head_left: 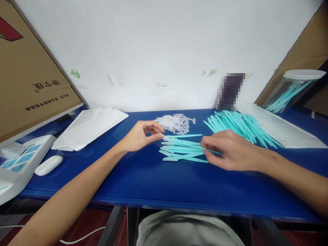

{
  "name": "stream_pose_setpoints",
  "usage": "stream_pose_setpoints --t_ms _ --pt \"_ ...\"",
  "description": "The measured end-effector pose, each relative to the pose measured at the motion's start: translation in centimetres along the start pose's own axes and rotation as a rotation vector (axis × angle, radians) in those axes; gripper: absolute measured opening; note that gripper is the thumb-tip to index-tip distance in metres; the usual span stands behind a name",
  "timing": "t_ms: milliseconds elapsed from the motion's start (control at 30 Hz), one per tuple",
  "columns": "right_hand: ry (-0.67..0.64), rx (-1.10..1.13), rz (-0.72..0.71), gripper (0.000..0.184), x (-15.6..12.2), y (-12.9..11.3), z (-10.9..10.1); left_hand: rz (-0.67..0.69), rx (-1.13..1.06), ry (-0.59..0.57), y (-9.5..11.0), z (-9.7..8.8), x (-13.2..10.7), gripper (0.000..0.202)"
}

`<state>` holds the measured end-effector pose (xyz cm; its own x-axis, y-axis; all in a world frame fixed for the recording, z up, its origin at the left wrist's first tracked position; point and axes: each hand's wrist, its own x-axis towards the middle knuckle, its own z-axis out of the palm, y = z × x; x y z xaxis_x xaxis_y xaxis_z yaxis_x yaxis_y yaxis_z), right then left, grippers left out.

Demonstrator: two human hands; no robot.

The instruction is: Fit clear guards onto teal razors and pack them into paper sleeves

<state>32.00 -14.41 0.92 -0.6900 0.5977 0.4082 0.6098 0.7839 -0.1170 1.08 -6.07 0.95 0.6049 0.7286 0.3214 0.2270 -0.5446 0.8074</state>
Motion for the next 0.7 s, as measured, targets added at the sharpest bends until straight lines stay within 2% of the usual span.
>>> stream_pose_setpoints --t_ms 233,433,700 --pt "0.039 -0.064 -0.031 0.014 0.2 0.1 0.2 -0.086 -0.11 0.024 0.0 0.6 0.2 0.025" --pt "0.073 -0.112 -0.054 0.014 0.4 0.0 0.1 -0.083 -0.144 0.071 0.1 0.9 0.2 0.03" --pt "0.078 -0.128 -0.025 0.014 0.4 -0.1 0.0 -0.082 -0.146 0.041 -0.1 1.3 0.2 0.033"
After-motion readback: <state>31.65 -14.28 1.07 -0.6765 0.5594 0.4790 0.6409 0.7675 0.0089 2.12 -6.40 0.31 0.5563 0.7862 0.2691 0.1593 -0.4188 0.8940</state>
